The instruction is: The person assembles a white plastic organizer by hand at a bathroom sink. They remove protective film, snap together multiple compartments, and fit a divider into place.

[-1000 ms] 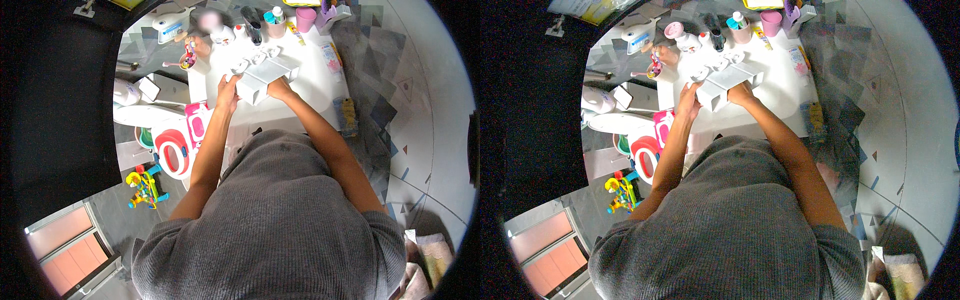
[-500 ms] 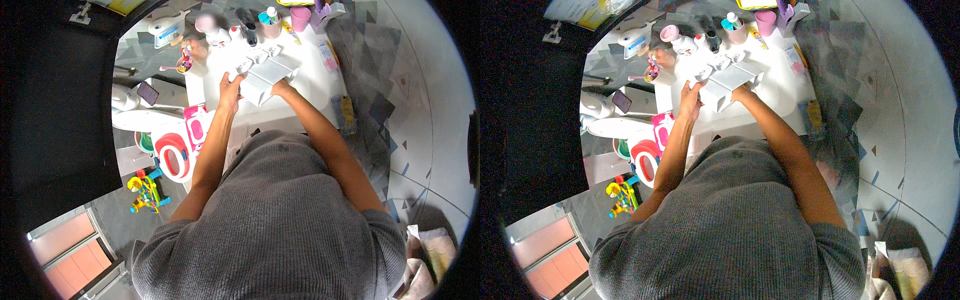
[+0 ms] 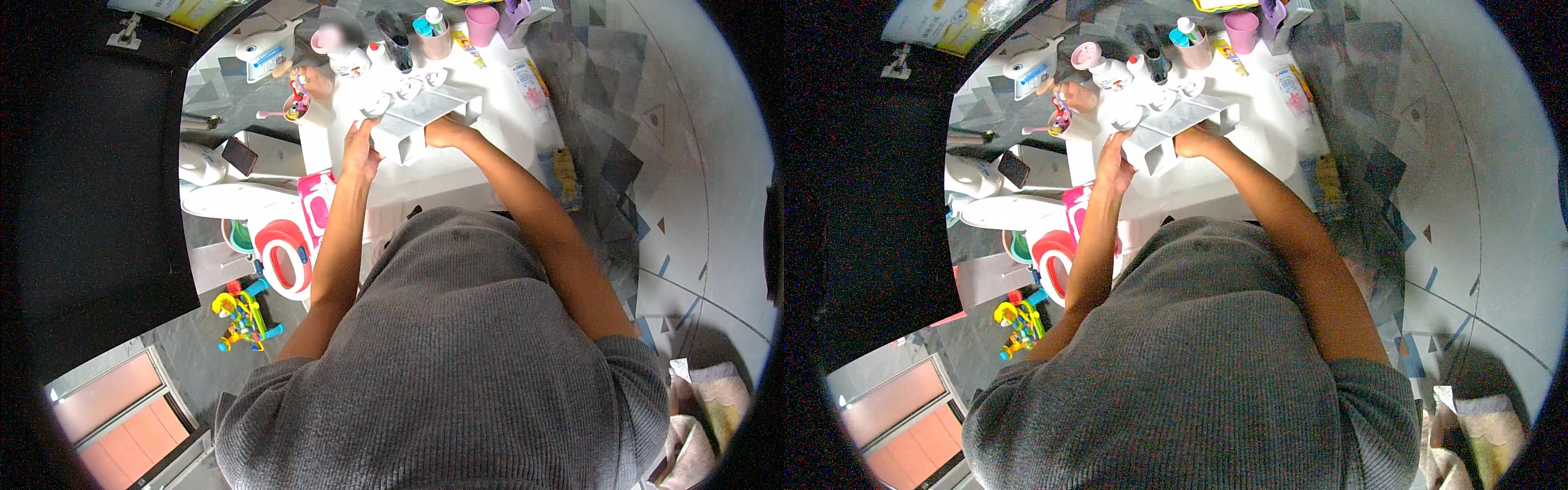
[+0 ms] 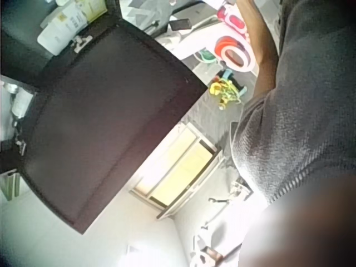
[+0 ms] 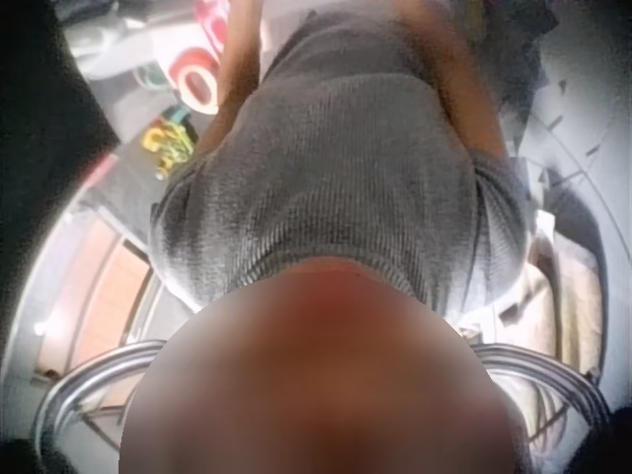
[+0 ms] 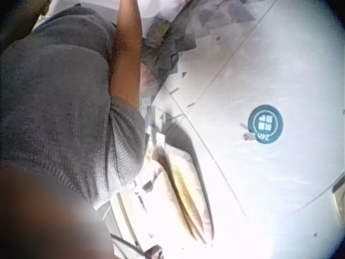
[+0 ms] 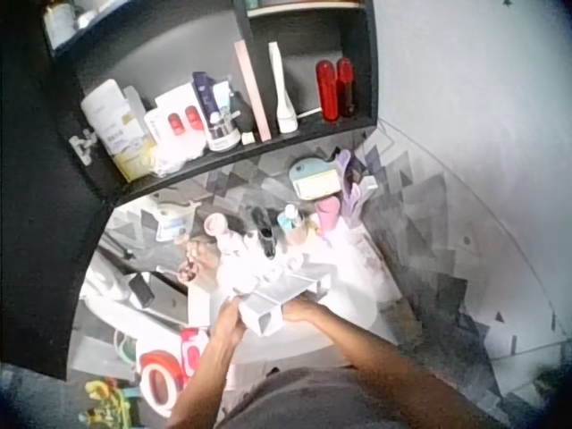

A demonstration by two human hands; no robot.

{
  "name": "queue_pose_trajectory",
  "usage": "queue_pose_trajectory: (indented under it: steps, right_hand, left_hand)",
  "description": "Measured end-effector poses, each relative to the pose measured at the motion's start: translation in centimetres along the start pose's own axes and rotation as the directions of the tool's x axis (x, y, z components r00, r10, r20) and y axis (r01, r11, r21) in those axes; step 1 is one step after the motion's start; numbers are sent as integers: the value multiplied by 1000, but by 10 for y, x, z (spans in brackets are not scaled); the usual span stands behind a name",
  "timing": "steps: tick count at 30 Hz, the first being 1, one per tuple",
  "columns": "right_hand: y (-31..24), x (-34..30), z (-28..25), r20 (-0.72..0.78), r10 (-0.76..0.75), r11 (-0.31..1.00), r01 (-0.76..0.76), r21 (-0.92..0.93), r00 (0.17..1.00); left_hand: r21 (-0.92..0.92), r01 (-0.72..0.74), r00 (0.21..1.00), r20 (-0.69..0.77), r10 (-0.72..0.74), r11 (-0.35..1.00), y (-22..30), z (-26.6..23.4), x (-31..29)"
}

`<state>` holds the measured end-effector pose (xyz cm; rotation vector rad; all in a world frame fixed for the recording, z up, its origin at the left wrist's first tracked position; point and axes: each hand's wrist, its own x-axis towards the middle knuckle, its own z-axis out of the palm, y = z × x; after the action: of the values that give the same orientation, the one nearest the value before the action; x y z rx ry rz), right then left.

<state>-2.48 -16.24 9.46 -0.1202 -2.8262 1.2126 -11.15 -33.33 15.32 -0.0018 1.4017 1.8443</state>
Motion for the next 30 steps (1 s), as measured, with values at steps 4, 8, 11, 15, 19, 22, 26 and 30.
queue_pose_trajectory:
  steps: [4,8,11,15,19,22,26,30]
  right_hand:
    - [-5,0,-2,-55,3,995,-8,-100,998]
    - [-3,7,-2,-38,20,989,-26,-146,999]
    - [-3,6,-3,5,32,989,-31,-143,999]
    - [-4,5,-2,-2,19,988,-19,-156,1000]
    - [0,7,3,-87,18,976,-37,-214,996]
    - [6,8,9,-182,18,961,-67,-268,983]
    - [4,11,10,-199,44,955,-100,-281,979]
    - [18,20,20,-340,-106,937,-20,-349,934]
  left_hand:
    - [77,-57,998,-9,58,995,6,3,-2]
    - [88,-107,992,-50,112,990,12,11,2]
    - [101,-85,995,-42,89,991,14,6,4]
    - [86,-95,995,12,94,992,15,6,2]
    - [94,-79,994,-65,86,992,15,8,6]
    - [167,-81,994,-64,93,983,19,15,0]
    - [250,-121,991,-26,132,961,23,29,-8]
    - [311,-189,980,-5,200,931,29,36,-12]
